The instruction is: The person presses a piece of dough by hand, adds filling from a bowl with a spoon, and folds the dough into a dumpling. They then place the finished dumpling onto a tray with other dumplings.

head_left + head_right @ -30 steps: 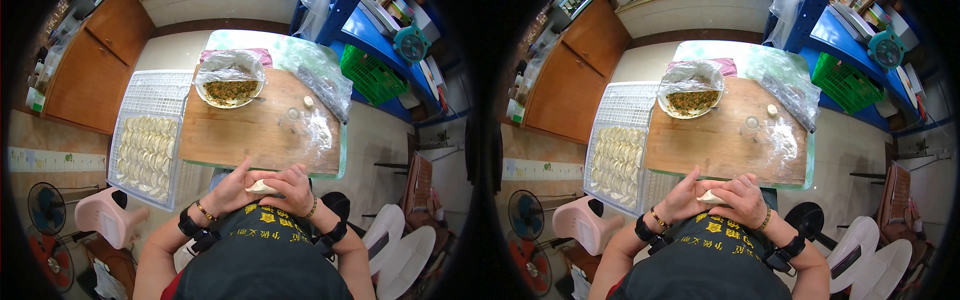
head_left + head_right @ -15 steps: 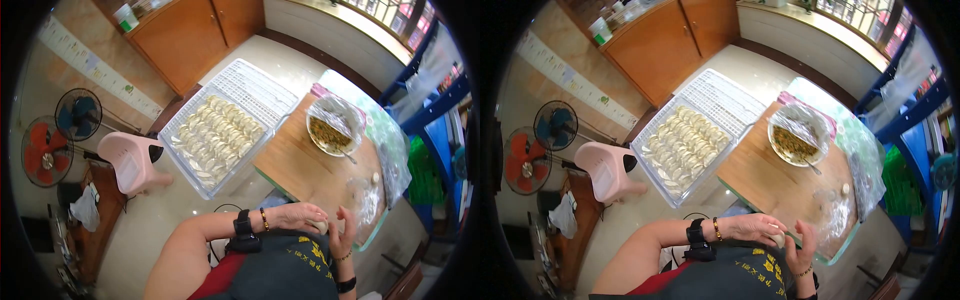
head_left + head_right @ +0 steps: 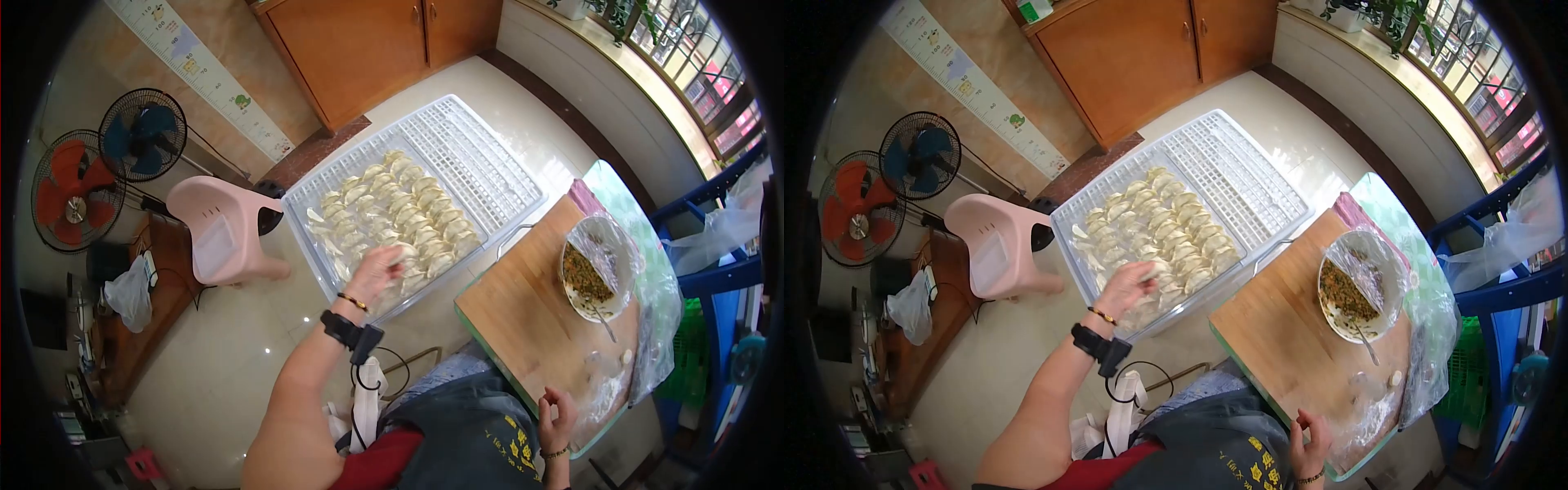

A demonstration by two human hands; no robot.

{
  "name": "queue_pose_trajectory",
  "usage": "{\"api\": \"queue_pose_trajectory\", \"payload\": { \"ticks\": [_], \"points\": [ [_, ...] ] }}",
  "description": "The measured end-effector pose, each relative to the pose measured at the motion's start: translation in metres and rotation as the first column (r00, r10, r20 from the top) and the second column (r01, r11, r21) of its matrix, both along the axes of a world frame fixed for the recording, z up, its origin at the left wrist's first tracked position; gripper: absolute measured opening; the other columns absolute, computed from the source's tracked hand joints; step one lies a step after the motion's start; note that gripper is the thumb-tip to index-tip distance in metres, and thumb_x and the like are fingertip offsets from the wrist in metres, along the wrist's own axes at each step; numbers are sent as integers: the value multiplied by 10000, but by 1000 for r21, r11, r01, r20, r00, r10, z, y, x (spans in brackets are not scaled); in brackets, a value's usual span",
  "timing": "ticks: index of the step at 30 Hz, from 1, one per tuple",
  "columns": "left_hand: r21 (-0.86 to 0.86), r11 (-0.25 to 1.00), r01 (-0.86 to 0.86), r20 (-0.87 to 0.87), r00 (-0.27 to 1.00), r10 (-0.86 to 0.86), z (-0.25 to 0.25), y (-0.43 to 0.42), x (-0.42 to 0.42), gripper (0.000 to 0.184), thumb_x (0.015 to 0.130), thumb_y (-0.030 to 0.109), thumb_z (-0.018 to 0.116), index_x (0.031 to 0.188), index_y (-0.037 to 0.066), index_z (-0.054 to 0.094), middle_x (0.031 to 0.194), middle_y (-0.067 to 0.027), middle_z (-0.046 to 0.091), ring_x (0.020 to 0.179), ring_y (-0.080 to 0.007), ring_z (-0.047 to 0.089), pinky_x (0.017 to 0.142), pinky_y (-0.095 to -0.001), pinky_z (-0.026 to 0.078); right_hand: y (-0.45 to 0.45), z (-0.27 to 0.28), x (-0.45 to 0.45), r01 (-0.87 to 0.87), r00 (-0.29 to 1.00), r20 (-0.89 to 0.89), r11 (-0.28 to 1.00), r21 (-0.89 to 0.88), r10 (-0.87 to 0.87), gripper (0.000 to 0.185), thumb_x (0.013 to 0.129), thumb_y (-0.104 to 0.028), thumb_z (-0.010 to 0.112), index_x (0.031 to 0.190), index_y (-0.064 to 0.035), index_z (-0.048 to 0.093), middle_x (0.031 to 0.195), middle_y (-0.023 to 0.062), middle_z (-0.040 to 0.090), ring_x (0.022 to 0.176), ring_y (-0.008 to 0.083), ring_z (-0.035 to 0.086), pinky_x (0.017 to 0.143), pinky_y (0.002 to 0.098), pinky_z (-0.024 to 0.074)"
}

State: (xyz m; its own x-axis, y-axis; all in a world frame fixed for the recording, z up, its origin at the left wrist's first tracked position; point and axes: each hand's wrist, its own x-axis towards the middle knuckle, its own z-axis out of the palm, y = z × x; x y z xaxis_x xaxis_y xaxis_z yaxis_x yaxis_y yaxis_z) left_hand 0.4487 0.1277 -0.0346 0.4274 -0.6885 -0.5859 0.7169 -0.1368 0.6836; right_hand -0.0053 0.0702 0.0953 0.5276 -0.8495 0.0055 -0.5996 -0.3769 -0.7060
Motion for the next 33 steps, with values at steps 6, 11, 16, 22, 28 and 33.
{"api": "queue_pose_trajectory", "payload": {
  "ticks": [6,11,16,22,28,33],
  "points": [
    [286,950,-123,422,907,-9,-38,-5,76,219,865,102,643,1023,-42,594,851,-65,629,698,-121,588,589,-242,475,-1,-6,13,11,997,-72,996,85,-5,169,797,-19,631,963,7,628,765,111,601,705,224,593,674,318,463],
    [380,905,-191,794,569,-214,-68,-18,93,286,792,173,713,1002,-14,662,797,-55,644,701,-138,595,633,-252,478,-2,-7,24,33,994,-104,994,109,-21,173,793,-26,639,963,4,632,770,115,606,703,227,597,673,323,468],
    [368,896,-247,910,294,-293,-65,-29,83,265,742,211,726,917,13,692,809,-88,651,722,-190,604,663,-312,481,-6,-10,31,33,989,-148,992,120,-14,175,793,-32,640,964,3,638,773,118,612,700,234,601,671,329,474],
    [360,906,-223,925,211,-316,-76,-30,84,253,738,200,726,902,12,690,779,-100,631,700,-203,591,654,-326,481,-10,-11,38,39,985,-173,986,163,-10,176,792,-39,646,964,-3,641,776,117,612,696,236,602,668,329,478],
    [345,909,-232,932,201,-302,-74,-29,82,204,739,157,720,874,10,682,748,-94,596,677,-207,582,631,-323,477,-10,-21,34,28,982,-187,988,155,2,182,797,-56,651,973,-11,639,757,113,605,695,241,602,661,336,479],
    [352,916,-192,934,131,-331,-73,-27,87,176,738,134,711,858,13,670,740,-92,581,670,-215,579,625,-329,476,-9,-22,34,12,982,-190,989,149,16,186,799,-71,654,977,-19,639,748,113,608,678,248,603,646,342,479]
  ]
}}
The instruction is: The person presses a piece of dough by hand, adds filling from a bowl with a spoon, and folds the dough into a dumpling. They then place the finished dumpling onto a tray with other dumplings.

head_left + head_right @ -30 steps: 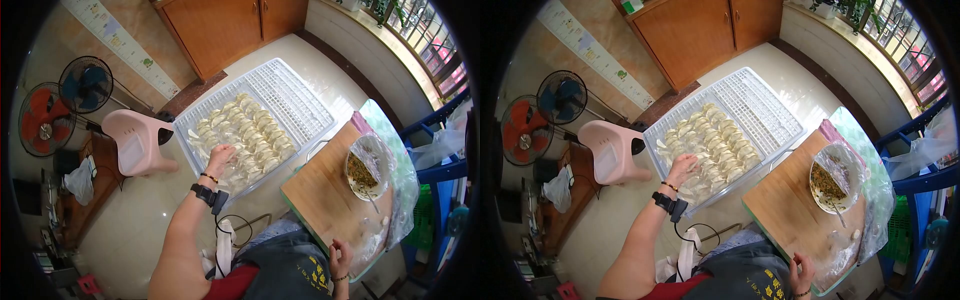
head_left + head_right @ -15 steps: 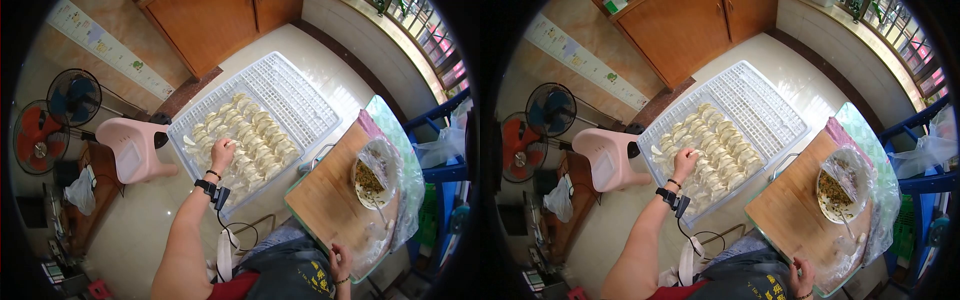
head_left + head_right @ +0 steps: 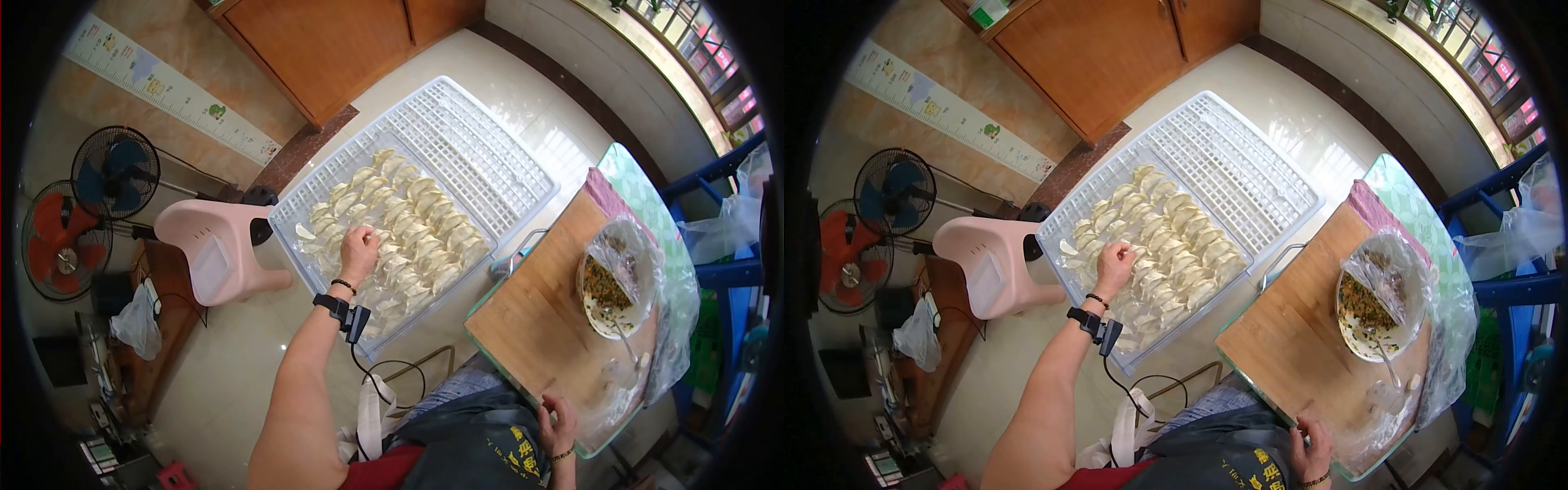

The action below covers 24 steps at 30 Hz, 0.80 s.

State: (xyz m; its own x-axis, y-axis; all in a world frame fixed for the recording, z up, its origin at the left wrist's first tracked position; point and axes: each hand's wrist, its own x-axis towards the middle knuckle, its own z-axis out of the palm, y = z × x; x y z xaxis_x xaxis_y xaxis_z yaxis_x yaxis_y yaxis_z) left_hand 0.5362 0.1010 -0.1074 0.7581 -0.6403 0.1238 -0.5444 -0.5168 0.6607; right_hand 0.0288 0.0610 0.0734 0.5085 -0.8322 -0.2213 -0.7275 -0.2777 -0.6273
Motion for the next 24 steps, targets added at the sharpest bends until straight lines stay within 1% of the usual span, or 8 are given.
{"api": "queue_pose_trajectory", "payload": {
  "ticks": [3,5,12,15,17,18,20,24],
  "points": [
    [11,999,42,6,999,-42,9,0,0,164,742,129,705,853,15,664,734,-94,575,660,-218,575,624,-331,475,0,-4,-7,-10,1000,-23,1000,-14,9,186,798,-68,653,976,-17,640,757,119,615,677,251,607,641,342,480],
    [62,997,56,-56,997,-52,17,-1,-2,155,763,113,671,866,-1,659,795,-126,586,719,-261,585,673,-360,471,2,-6,-9,2,1000,-21,1000,-9,-2,186,796,-65,652,975,-17,641,762,121,618,682,253,609,645,343,480],
    [6,1000,29,-68,997,-29,8,2,0,138,765,94,673,868,4,656,790,-123,583,693,-257,582,654,-354,472,7,-2,-12,31,999,-45,999,17,-30,195,789,-71,658,975,-15,645,774,126,626,702,269,617,662,358,481],
    [-37,999,6,-29,1000,-7,3,4,3,153,743,109,700,856,14,663,749,-106,579,659,-220,582,631,-330,482,10,-4,-16,80,996,-40,995,63,-78,199,777,-92,679,968,-45,648,785,100,614,734,272,602,685,371,449],
    [29,998,59,39,997,-60,3,5,3,156,747,117,697,857,12,661,756,-112,584,661,-231,583,634,-337,485,11,-4,-17,78,996,-40,995,65,-76,199,779,-92,678,971,-46,648,790,100,615,735,272,602,687,371,449],
    [29,998,60,40,997,-61,5,5,2,156,747,117,697,857,12,661,756,-112,584,661,-231,583,634,-337,485,12,-4,-17,75,997,-41,995,68,-72,199,782,-93,677,973,-47,648,795,100,616,737,272,602,689,371,448],
    [92,991,98,31,994,-102,8,4,0,150,775,102,667,896,15,650,804,-124,582,750,-272,592,696,-366,479,13,-4,-19,73,997,-39,995,68,-71,200,784,-92,676,976,-48,647,799,101,616,736,273,600,690,372,447],
    [98,992,82,-18,997,-81,15,3,-3,153,781,108,660,905,18,656,849,-130,596,757,-272,593,706,-361,481,16,-3,-24,65,997,-47,997,46,-63,201,789,-93,674,983,-52,647,806,101,618,737,276,599,696,373,444]
  ]
}}
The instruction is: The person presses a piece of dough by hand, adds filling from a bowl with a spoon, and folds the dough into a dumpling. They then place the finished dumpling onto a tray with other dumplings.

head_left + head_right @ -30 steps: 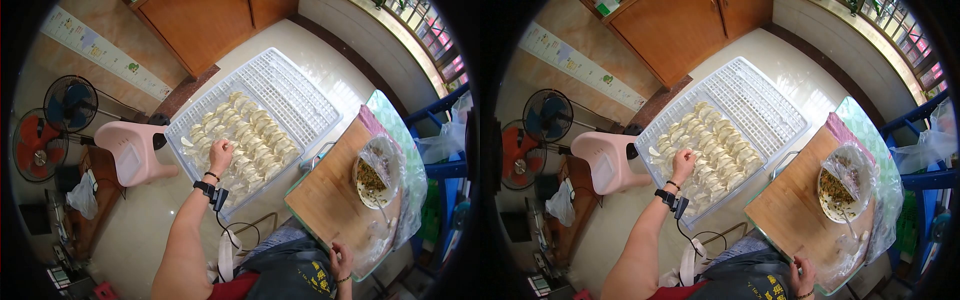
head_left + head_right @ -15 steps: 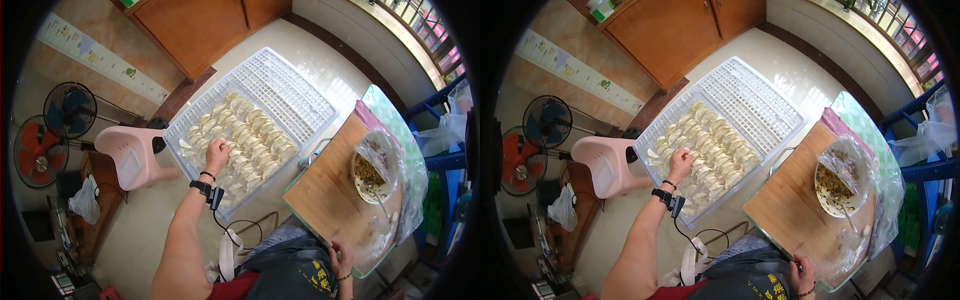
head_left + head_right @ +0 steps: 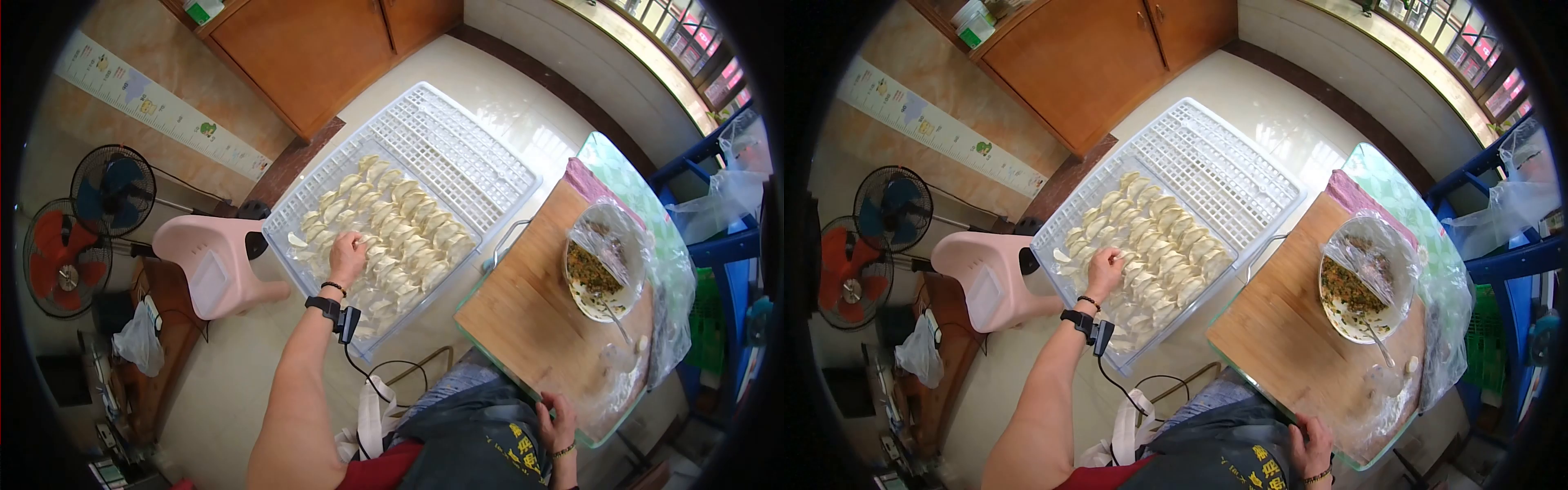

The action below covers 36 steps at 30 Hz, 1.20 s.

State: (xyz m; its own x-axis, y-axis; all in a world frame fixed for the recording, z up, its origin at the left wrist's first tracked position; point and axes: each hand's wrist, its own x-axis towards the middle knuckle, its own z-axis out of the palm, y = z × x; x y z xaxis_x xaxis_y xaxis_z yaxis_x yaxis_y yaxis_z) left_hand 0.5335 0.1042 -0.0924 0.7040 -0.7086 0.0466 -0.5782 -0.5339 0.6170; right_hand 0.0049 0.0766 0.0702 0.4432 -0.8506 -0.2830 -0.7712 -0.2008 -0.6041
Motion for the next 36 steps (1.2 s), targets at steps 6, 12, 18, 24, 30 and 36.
{"api": "queue_pose_trajectory", "payload": {
  "ticks": [6,12,18,24,30,36],
  "points": [
    [108,991,-78,62,995,72,-21,9,18,310,822,190,648,1078,15,635,1073,-196,617,1022,-345,581,908,-418,453,4,10,1,104,991,75,994,30,-106,180,812,-124,675,975,-52,647,803,115,626,748,289,608,688,375,468],
    [-264,953,149,191,976,-100,50,-21,-36,122,871,69,588,962,-11,602,917,-153,577,872,-305,559,779,-382,448,6,11,-25,214,976,90,961,-176,-201,137,821,-113,671,939,-47,659,750,111,632,698,271,620,641,366,474],
    [-326,761,561,71,817,-572,117,-38,-167,38,840,-6,575,845,9,609,722,-125,559,682,-284,563,649,-359,453,-12,-7,-72,606,796,225,741,-291,-562,86,835,-61,632,914,-28,641,753,115,604,660,228,610,605,334,475],
    [-337,509,792,-206,466,-860,109,-50,-283,49,827,-5,586,847,8,629,719,-124,577,645,-263,570,595,-342,448,-92,-11,-124,613,777,134,690,-384,-615,216,804,-62,635,1018,-45,608,912,119,594,754,268,597,682,369,475],
    [-262,363,894,-295,283,-912,113,-64,-345,48,832,50,601,862,23,626,778,-144,595,727,-325,592,642,-387,471,-163,-37,-147,250,897,-164,776,-579,-411,337,782,-118,652,1111,-83,588,1062,104,583,1014,318,528,872,443,408],
    [-199,378,904,-302,310,-901,116,-72,-377,66,844,68,600,881,16,618,792,-158,589,750,-335,591,656,-393,474,-149,-51,-159,139,911,-274,854,-501,-308,322,782,-184,660,1089,-106,601,1011,86,605,976,274,542,822,423,377]
  ]
}}
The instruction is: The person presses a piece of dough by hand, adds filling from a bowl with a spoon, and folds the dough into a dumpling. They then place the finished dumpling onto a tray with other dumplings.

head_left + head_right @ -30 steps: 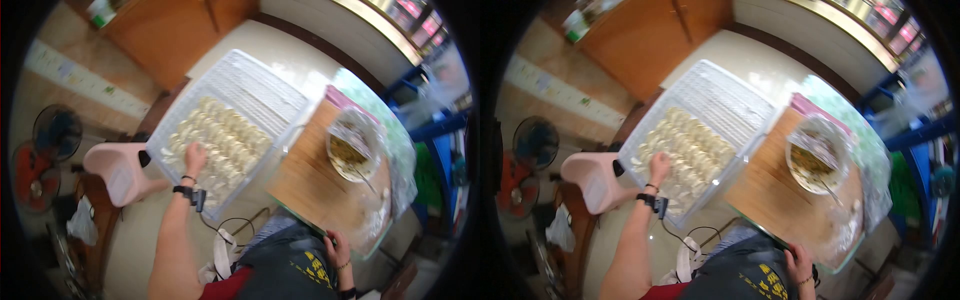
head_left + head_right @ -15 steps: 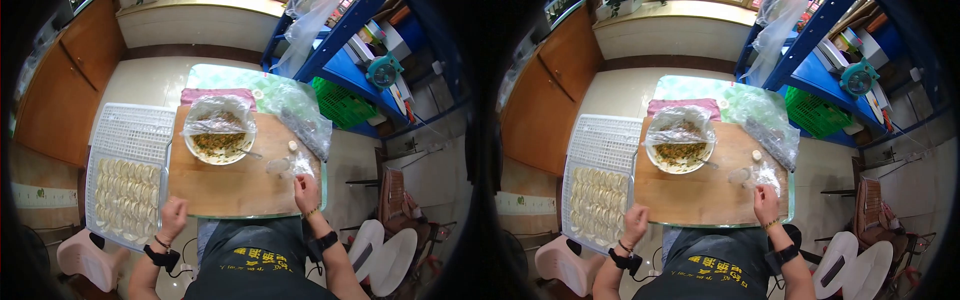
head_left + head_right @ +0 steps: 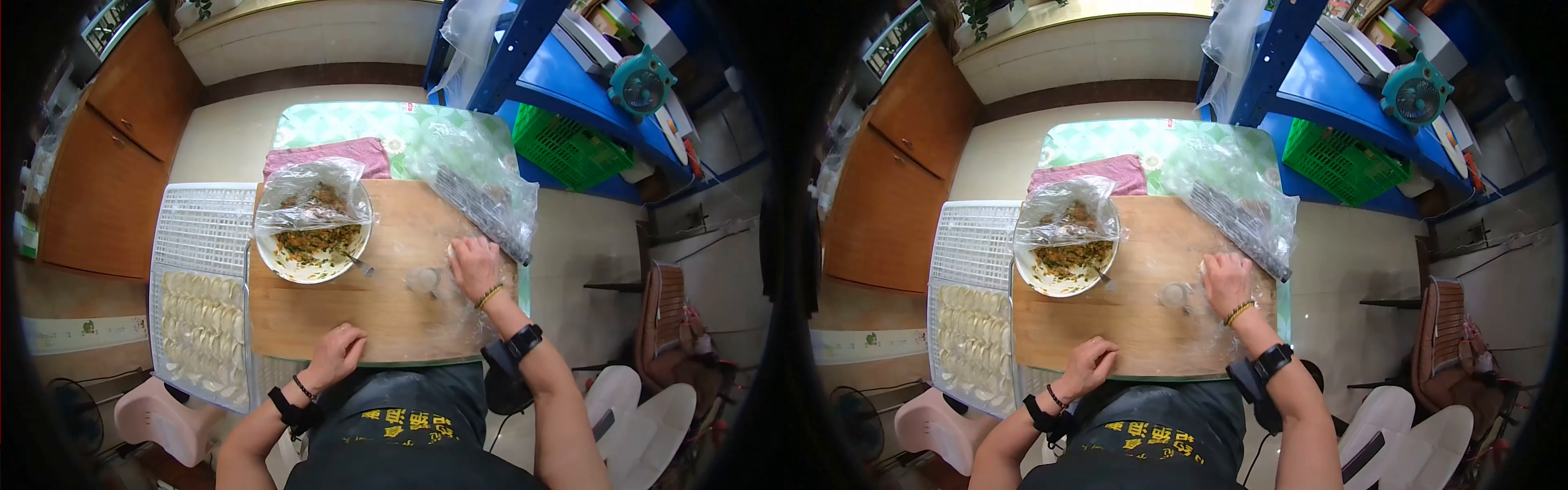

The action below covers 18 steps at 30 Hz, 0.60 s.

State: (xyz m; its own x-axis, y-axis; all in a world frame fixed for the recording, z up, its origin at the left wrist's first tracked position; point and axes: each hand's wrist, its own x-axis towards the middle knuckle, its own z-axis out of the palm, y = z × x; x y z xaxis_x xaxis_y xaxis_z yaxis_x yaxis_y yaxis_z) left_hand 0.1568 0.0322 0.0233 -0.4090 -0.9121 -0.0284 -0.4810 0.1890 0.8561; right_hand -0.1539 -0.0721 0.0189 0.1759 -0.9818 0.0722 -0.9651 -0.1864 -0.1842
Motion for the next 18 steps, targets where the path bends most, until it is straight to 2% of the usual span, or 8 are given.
{"api": "queue_pose_trajectory", "payload": {
  "ticks": [2,6,8,9,11,12,14,18],
  "points": [
    [5,1000,1,26,1000,-1,-1,-2,-11,73,848,75,597,885,15,619,796,-162,592,754,-337,591,658,-394,474,28,-2,-2,-69,997,32,994,-90,72,302,774,-204,681,1048,-107,595,946,56,600,951,249,546,812,421,361],
    [4,999,46,71,996,-46,6,-4,-42,101,859,106,595,897,20,632,818,-157,609,757,-336,596,660,-400,478,78,-5,-3,-69,986,147,996,-64,78,288,775,-211,679,1030,-104,595,934,54,591,928,243,548,821,415,355],
    [12,998,62,87,994,-63,7,-2,-58,115,866,133,602,899,31,643,816,-145,620,761,-332,600,668,-401,481,95,-8,-5,-175,970,176,984,25,168,408,757,-240,708,1116,-94,580,1006,85,584,970,248,548,841,413,363],
    [12,998,63,94,994,-64,5,-2,-65,115,866,133,602,899,31,643,816,-145,620,761,-332,600,668,-401,481,95,-5,-5,-174,969,183,984,25,167,408,757,-240,708,1116,-94,580,1006,85,584,970,248,548,841,413,363],
    [48,993,108,81,991,-111,4,-1,-78,135,874,157,605,940,44,635,847,-142,610,790,-332,599,684,-407,480,93,7,-5,-183,906,394,983,27,158,605,718,-253,755,1245,-72,520,1128,130,552,1025,289,554,849,417,422],
    [50,993,104,87,990,-108,5,0,-83,135,874,157,605,940,44,635,847,-142,610,790,-332,599,684,-407,480,88,14,-4,-187,902,400,982,28,160,605,718,-253,755,1245,-72,520,1128,130,552,1025,289,554,849,417,422],
    [45,995,93,142,985,-99,5,3,-91,228,877,189,616,1042,36,585,899,-159,588,831,-345,591,704,-420,478,69,28,1,-123,850,506,989,-78,145,755,679,-247,792,1328,-64,452,1210,167,508,1036,333,567,824,404,487],
    [-15,995,103,231,968,-96,3,-1,-108,354,867,235,642,1116,21,511,934,-182,566,870,-367,581,723,-441,476,34,45,20,-154,840,523,988,-28,146,748,698,-255,782,1342,-73,447,1200,198,515,1055,373,570,833,415,509]
  ]
}}
